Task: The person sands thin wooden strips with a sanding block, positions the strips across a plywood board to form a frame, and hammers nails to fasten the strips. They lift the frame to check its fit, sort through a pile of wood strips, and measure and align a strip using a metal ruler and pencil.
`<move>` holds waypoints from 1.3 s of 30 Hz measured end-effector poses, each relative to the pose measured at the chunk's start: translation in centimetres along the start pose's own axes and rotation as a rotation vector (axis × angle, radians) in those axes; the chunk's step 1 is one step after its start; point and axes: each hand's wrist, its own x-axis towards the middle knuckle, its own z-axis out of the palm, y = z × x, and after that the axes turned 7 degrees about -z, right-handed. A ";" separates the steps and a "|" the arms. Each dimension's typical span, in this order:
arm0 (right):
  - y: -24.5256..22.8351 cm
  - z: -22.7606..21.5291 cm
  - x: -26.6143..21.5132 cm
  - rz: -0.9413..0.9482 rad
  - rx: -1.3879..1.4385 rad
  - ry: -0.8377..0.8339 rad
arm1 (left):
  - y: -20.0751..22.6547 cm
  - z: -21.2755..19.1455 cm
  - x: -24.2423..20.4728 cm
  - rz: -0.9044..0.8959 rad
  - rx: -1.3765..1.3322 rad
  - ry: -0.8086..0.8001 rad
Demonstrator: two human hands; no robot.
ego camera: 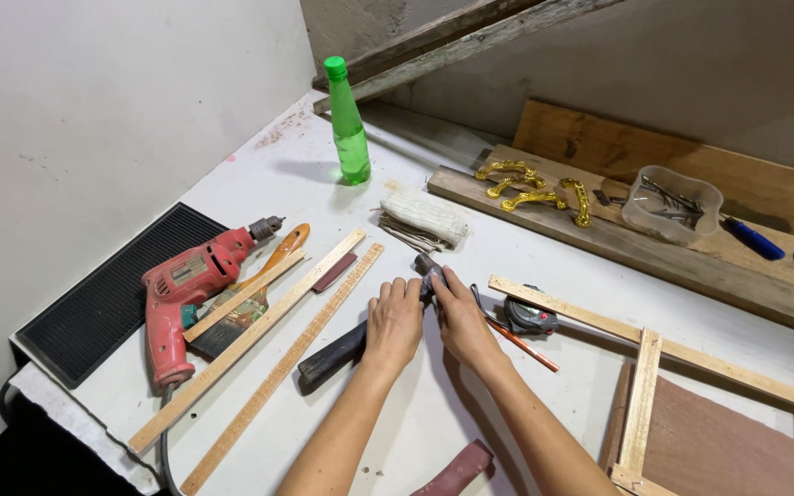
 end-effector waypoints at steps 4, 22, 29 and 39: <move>-0.1 0.1 -0.3 0.007 -0.010 0.003 | -0.2 0.2 0.1 -0.004 0.015 -0.027; -6.2 -15.4 -16.7 -0.012 -0.137 0.365 | 16.4 -2.1 -10.1 0.369 -0.469 0.173; -4.7 -22.2 -26.0 0.151 -0.326 0.486 | 22.7 0.8 -14.2 0.345 -0.360 -0.017; 1.0 -26.5 -32.7 0.556 -0.524 0.442 | 26.4 2.8 -15.3 0.171 -0.091 -0.209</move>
